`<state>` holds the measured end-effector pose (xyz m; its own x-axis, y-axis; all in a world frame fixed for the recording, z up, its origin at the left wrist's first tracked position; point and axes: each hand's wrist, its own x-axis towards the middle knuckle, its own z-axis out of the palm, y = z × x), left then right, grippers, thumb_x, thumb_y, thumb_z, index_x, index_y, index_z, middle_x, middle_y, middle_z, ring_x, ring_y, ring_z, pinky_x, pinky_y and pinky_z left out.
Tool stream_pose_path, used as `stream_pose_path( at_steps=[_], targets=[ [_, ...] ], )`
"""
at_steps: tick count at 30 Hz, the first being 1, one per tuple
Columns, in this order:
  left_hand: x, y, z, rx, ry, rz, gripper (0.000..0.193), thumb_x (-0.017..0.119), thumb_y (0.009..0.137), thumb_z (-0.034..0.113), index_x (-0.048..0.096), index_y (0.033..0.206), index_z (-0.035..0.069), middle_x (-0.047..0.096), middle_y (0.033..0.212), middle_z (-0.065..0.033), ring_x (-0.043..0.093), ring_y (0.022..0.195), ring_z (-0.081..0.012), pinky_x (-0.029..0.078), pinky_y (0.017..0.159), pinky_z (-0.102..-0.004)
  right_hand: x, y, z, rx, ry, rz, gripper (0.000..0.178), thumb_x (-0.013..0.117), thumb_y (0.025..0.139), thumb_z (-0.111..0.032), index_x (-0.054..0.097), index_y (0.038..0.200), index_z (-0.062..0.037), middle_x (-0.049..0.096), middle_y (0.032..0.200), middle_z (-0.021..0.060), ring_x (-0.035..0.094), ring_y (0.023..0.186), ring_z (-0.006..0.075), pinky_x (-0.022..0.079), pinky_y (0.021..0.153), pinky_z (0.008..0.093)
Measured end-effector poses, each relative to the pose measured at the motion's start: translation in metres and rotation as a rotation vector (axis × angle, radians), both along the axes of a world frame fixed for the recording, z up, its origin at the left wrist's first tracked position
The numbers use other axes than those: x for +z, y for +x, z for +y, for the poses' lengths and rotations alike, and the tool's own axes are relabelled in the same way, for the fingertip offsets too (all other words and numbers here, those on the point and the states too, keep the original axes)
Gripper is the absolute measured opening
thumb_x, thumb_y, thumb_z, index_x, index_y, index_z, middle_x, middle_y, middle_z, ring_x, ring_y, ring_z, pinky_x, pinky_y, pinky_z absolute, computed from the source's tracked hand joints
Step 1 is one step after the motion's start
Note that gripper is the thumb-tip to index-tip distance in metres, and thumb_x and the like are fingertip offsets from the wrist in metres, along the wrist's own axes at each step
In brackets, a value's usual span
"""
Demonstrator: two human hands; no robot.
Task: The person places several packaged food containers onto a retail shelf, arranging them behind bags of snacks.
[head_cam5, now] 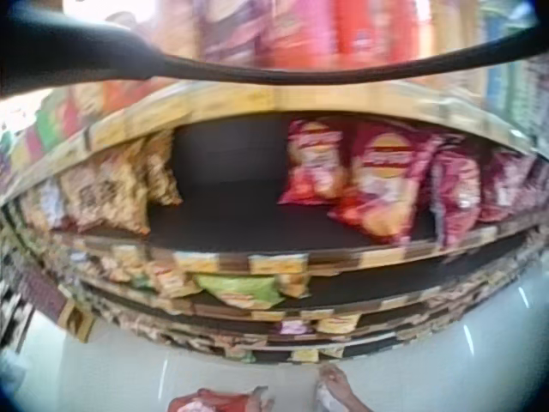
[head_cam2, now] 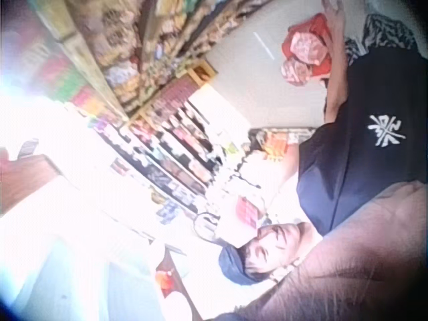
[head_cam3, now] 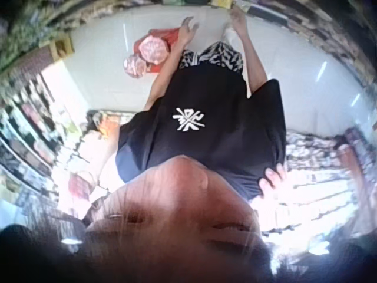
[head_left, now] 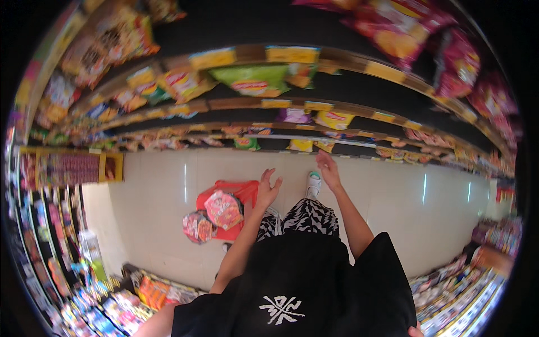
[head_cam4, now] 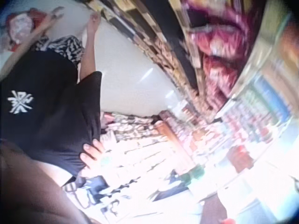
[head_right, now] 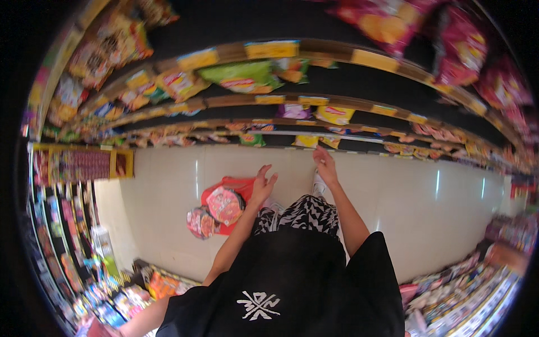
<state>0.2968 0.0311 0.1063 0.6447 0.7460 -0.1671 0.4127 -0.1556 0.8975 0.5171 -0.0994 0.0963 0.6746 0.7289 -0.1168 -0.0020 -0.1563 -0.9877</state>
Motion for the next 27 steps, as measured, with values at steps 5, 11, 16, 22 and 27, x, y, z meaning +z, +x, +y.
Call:
stream_pose_path(
  at_steps=[5, 11, 16, 22, 27],
  targets=[
    [0.075, 0.107, -0.016, -0.27, -0.277, -0.258, 0.044, 0.057, 0.089, 0.022, 0.044, 0.127, 0.004, 0.051, 0.123, -0.0129, 0.047, 0.117, -0.024, 0.042, 0.092, -0.0337, 0.08, 0.086, -0.054, -0.287, 0.211, -0.097, 0.033, 0.05, 0.089, -0.007, 0.05, 0.121, -0.0012, 0.059, 0.096, 0.004, 0.055, 0.087, 0.0108, 0.044, 0.079, 0.0234],
    [0.151, 0.226, -0.037, -0.525, -0.299, -0.388, 0.038, 0.054, 0.09, 0.017, 0.045, 0.125, 0.003, 0.052, 0.12, -0.009, 0.049, 0.111, -0.0186, 0.042, 0.093, -0.0304, 0.16, 0.206, -0.114, -0.71, 0.37, -0.118, 0.037, 0.051, 0.093, -0.025, 0.051, 0.121, -0.0014, 0.059, 0.104, 0.0061, 0.054, 0.1, 0.0138, 0.045, 0.083, 0.0268],
    [0.194, 0.314, -0.056, -0.611, -0.153, -0.426, 0.037, 0.052, 0.091, 0.02, 0.045, 0.124, 0.004, 0.054, 0.12, -0.0108, 0.051, 0.11, -0.0191, 0.041, 0.091, -0.0292, 0.218, 0.306, -0.147, -0.936, 0.598, -0.124, 0.044, 0.047, 0.093, -0.033, 0.047, 0.124, -0.0014, 0.054, 0.116, 0.0103, 0.051, 0.107, 0.0187, 0.043, 0.089, 0.0325],
    [0.217, 0.396, -0.077, -0.711, -0.248, -0.416, 0.043, 0.049, 0.093, 0.025, 0.04, 0.129, 0.005, 0.047, 0.129, -0.01, 0.044, 0.119, -0.0185, 0.037, 0.097, -0.032, 0.223, 0.422, -0.169, -0.914, 0.78, -0.106, 0.036, 0.045, 0.094, -0.028, 0.046, 0.12, -0.0044, 0.056, 0.11, 0.0071, 0.054, 0.1, 0.0175, 0.042, 0.088, 0.032],
    [0.23, 0.446, -0.099, -0.668, -0.372, -0.381, 0.044, 0.049, 0.093, 0.029, 0.041, 0.129, 0.005, 0.045, 0.132, -0.0082, 0.042, 0.12, -0.0194, 0.039, 0.096, -0.0345, 0.229, 0.448, -0.166, -0.766, 0.8, 0.035, 0.025, 0.045, 0.093, -0.028, 0.048, 0.112, -0.0117, 0.058, 0.1, 0.0029, 0.057, 0.092, 0.0165, 0.047, 0.081, 0.0331]
  ],
)
